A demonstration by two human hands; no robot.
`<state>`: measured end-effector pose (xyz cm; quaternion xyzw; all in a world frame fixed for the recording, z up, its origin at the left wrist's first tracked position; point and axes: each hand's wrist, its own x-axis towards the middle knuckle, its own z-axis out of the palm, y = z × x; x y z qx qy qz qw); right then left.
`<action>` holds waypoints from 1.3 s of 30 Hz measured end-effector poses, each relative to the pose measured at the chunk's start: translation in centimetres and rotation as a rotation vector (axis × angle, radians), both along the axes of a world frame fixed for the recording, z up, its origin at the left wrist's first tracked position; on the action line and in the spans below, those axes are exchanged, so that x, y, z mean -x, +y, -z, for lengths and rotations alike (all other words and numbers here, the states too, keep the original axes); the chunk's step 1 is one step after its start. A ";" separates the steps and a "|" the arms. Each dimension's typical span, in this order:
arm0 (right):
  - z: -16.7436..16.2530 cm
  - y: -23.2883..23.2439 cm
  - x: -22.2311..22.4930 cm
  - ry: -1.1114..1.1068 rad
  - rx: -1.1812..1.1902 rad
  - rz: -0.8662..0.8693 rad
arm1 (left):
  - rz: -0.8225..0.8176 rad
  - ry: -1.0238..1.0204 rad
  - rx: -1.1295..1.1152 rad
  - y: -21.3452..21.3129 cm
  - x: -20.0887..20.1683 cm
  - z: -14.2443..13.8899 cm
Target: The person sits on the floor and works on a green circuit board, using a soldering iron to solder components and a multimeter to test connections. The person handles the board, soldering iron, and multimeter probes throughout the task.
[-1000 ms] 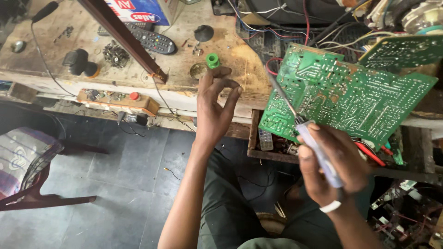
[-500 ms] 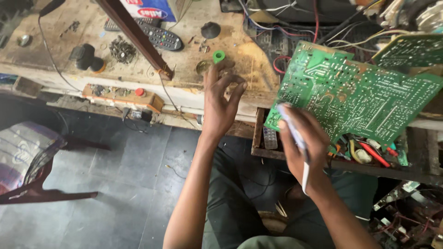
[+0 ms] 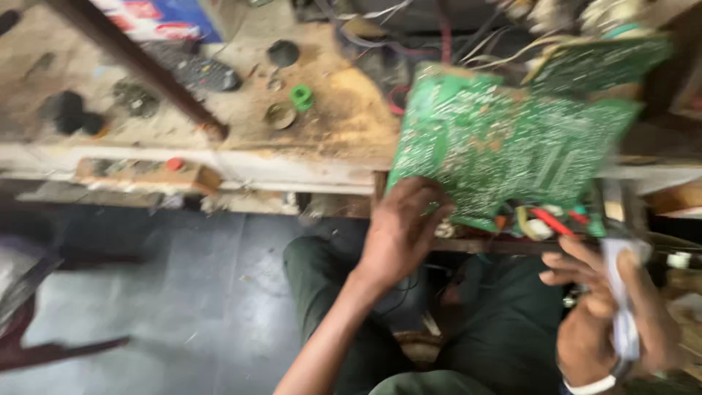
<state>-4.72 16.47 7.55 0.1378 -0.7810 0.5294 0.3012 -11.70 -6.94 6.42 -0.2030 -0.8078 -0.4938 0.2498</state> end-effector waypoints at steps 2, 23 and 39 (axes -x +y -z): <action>0.4 -0.8 -1.3 -0.011 -0.017 -0.160 | 0.120 -0.199 -0.168 -0.6 0.0 1.5; 3.3 -21.5 -7.1 0.047 -0.304 -1.223 | 0.256 -0.821 -1.253 -13.3 -0.7 9.9; 3.2 -18.4 -3.9 0.109 -0.186 -0.781 | 0.057 -1.072 -1.057 -12.3 -0.3 13.0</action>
